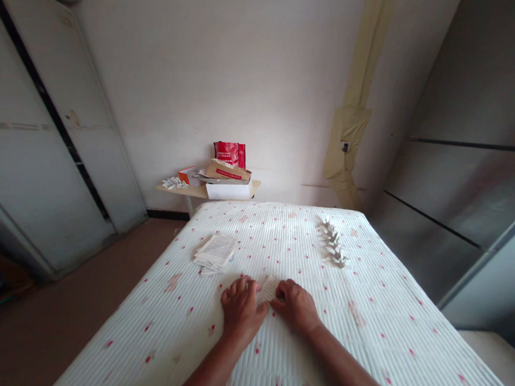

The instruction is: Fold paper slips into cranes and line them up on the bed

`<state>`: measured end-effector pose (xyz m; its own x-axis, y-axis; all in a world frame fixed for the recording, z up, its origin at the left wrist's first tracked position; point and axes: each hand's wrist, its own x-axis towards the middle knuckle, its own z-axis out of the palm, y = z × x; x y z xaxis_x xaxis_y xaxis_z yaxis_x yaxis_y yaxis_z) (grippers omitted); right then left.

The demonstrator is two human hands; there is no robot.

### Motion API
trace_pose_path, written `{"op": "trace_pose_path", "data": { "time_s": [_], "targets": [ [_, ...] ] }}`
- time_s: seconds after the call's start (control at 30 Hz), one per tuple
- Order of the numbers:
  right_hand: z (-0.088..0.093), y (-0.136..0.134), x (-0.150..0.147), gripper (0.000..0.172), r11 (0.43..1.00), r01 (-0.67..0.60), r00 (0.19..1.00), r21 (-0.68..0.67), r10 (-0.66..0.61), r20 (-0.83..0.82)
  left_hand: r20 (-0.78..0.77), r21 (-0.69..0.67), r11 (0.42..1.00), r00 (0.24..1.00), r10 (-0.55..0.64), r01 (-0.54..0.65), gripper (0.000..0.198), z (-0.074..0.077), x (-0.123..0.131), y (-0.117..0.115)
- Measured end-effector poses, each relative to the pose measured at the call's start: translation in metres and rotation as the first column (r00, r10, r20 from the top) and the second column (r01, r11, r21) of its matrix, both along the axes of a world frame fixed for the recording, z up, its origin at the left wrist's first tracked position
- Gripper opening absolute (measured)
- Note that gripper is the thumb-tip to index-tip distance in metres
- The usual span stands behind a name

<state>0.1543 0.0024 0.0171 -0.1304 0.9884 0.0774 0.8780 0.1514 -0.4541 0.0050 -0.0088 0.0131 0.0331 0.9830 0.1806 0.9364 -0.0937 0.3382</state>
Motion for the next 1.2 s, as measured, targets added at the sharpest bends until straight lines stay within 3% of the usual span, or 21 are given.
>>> {"op": "trace_pose_path", "data": {
  "time_s": [0.13, 0.47, 0.97, 1.2],
  "targets": [
    [-0.002, 0.000, -0.003, 0.007, 1.000, 0.014, 1.000, 0.010, -0.014, 0.006, -0.036, -0.037, 0.999, 0.999, -0.002, 0.001, 0.026, -0.004, -0.001, 0.002],
    [-0.004, 0.007, 0.014, 0.014, 0.994, 0.085, 0.994, -0.071, -0.089, -0.060, 0.044, -0.062, 0.998, 0.999, -0.016, 0.019, 0.021, -0.003, -0.015, 0.004],
    [0.001, 0.010, 0.030, 0.023, 0.990, 0.102, 0.989, -0.094, -0.111, -0.093, 0.089, -0.027, 0.997, 0.994, -0.063, 0.066, 0.029, -0.013, -0.026, 0.007],
    [0.002, 0.012, 0.045, 0.021, 0.984, 0.157, 0.981, -0.082, -0.164, -0.099, 0.093, 0.061, 0.993, 0.990, -0.104, 0.098, 0.034, -0.019, -0.029, 0.007]
  ]
}}
